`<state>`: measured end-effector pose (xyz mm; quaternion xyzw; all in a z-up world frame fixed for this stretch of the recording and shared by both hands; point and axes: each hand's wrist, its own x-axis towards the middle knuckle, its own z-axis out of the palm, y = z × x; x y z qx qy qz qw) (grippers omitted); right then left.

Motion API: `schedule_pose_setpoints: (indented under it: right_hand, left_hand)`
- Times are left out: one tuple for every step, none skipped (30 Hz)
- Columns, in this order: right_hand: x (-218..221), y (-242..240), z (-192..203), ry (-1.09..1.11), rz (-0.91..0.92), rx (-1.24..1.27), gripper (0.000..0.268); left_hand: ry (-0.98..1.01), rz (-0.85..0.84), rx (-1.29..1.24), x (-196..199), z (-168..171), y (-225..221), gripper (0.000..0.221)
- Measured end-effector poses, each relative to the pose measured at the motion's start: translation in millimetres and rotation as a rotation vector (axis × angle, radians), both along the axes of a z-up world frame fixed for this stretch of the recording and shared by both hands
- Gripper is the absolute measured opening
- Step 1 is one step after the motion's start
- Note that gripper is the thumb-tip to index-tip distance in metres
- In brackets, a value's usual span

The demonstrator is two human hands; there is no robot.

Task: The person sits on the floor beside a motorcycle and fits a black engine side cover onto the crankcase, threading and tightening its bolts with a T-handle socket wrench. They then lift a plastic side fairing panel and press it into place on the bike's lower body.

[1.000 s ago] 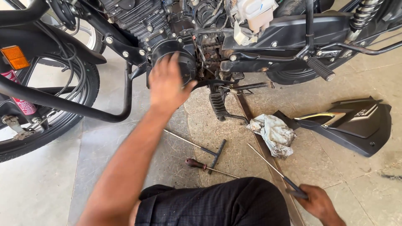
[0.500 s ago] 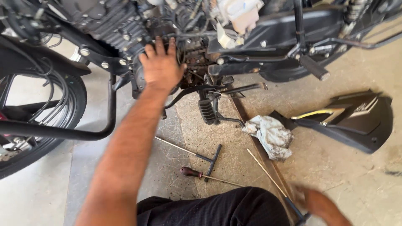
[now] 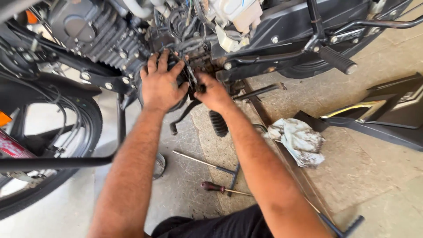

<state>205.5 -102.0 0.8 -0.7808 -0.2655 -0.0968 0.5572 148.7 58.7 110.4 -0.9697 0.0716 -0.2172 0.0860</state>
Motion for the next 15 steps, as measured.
schedule_pose_setpoints:
  right_hand:
    - [4, 9, -2, 0.096, 0.015, 0.007, 0.049]
    - [8, 17, -5, 0.194, 0.033, 0.008, 0.044]
    - [16, 22, -16, 0.191, 0.035, 0.014, 0.044]
    - [22, 26, -28, 0.183, 0.004, 0.082, 0.032]
    - [28, 31, -40, 0.174, -0.027, 0.15, 0.021]
    - [29, 31, -43, 0.18, -0.023, 0.151, 0.021]
    - [31, 31, -45, 0.171, 0.016, 0.274, 0.018]
    - [31, 31, -48, 0.161, 0.055, 0.394, 0.016]
    - [28, 29, -47, 0.168, 0.058, 0.391, 0.016]
    - [27, 26, -43, 0.222, 0.066, 0.36, 0.018]
    - [25, 23, -39, 0.277, 0.075, 0.329, 0.019]
    - [27, 24, -42, 0.276, 0.077, 0.324, 0.019]
    - [29, 24, -46, 0.192, 0.059, 0.306, 0.018]
    - [29, 25, -51, 0.112, 0.04, 0.291, 0.018]
    - [29, 26, -51, 0.115, 0.041, 0.289, 0.018]
  left_hand:
    - [-0.034, 0.007, -0.039, 2, -1, -1, 0.065]
    - [-0.066, 0.015, -0.083, 3, -4, -3, 0.06]
    - [-0.068, 0.016, -0.077, 3, -2, -3, 0.06]
    - [-0.08, -0.002, -0.083, 2, -2, -2, 0.058]
    - [-0.092, -0.02, -0.089, 1, -3, -2, 0.055]
    - [-0.087, -0.015, -0.088, 2, -3, -2, 0.055]
    - [-0.108, -0.027, -0.118, 2, -4, -2, 0.052]
    - [-0.129, -0.039, -0.153, 1, -5, -2, 0.049]
    - [-0.123, -0.034, -0.156, 4, -10, 2, 0.049]
    - [-0.151, -0.047, -0.139, 7, -14, 5, 0.047]
    - [-0.179, -0.06, -0.121, 10, -18, 9, 0.045]
    - [-0.181, -0.057, -0.125, 10, -17, 9, 0.045]
    - [-0.187, -0.071, -0.133, 10, -17, 9, 0.045]
    - [-0.188, -0.087, -0.139, 9, -17, 8, 0.046]
    - [-0.185, -0.085, -0.14, 8, -18, 10, 0.046]
